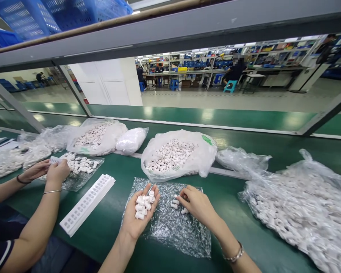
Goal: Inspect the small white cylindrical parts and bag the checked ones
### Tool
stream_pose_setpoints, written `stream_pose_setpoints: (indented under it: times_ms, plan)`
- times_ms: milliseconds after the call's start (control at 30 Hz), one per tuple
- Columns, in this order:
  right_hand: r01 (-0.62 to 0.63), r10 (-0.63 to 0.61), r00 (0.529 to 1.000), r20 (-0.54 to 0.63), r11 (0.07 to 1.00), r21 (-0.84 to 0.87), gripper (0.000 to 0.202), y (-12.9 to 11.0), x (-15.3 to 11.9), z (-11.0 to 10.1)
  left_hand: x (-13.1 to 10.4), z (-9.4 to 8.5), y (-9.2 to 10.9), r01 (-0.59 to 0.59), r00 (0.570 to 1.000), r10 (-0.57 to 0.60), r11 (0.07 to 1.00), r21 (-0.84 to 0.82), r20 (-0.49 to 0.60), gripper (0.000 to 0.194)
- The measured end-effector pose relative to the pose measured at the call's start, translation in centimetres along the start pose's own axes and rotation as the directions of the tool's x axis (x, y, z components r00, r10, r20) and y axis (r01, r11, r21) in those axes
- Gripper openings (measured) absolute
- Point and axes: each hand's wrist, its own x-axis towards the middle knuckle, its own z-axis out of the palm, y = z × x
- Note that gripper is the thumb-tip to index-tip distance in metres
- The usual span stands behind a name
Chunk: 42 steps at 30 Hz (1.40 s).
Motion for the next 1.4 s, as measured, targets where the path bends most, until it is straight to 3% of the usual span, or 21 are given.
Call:
stream_pose_setpoints:
  times_ms: [200, 367, 500, 733, 833, 967, 1067, 1167, 1400]
  plan:
    - [0.036, -0.034, 0.998, -0.056, 0.999, 0.027, 0.026, -0.7, -0.3, -0.3, 0.1, 0.5, -0.6, 0.004, 1.000, -0.004, 1.000, 0.016, 0.002, 0.046]
    - [0.254, -0.236, 0.960, -0.152, 0.961, 0.110, 0.016, -3.8, -1.1, -1.1, 0.5, 0.3, -1.6, 0.060, 0.997, -0.061, 0.998, 0.025, 0.048, 0.048]
    - [0.354, -0.352, 0.912, -0.208, 0.935, -0.032, 0.007, -5.2, -1.6, -0.1, 0.5, 0.2, -2.3, 0.137, 0.986, -0.142, 0.988, 0.067, 0.083, 0.047]
    - [0.314, -0.333, 0.909, -0.251, 0.942, -0.114, 0.012, -5.5, -1.9, 1.0, 0.4, 0.4, -2.8, 0.165, 0.983, -0.169, 0.984, 0.065, 0.073, 0.046]
    - [0.300, -0.313, 0.913, -0.261, 0.950, -0.091, 0.004, -5.6, -2.0, 0.9, 0.6, 0.3, -3.0, 0.172, 0.981, -0.177, 0.983, 0.066, 0.084, 0.045]
    - [0.250, -0.238, 0.943, -0.231, 0.968, 0.022, 0.013, -5.4, -2.1, -0.3, 0.7, 0.1, -3.1, 0.171, 0.984, -0.173, 0.984, 0.060, 0.045, 0.045]
    - [0.162, -0.117, 0.961, -0.252, 0.973, 0.164, 0.020, -4.3, -2.0, -1.9, 0.7, 0.1, -2.8, 0.144, 0.989, -0.144, 0.989, 0.020, 0.037, 0.047]
    - [0.073, -0.030, 0.966, -0.258, 0.984, 0.162, 0.024, -2.4, -1.9, -2.7, 0.5, 0.2, -2.3, 0.115, 0.993, -0.115, 0.993, 0.003, 0.037, 0.048]
    - [0.005, -0.006, 0.995, -0.100, 1.000, -0.011, 0.023, 1.1, -2.4, -0.5, 0.4, 0.5, -1.6, 0.077, 0.997, -0.077, 0.997, -0.013, 0.027, 0.048]
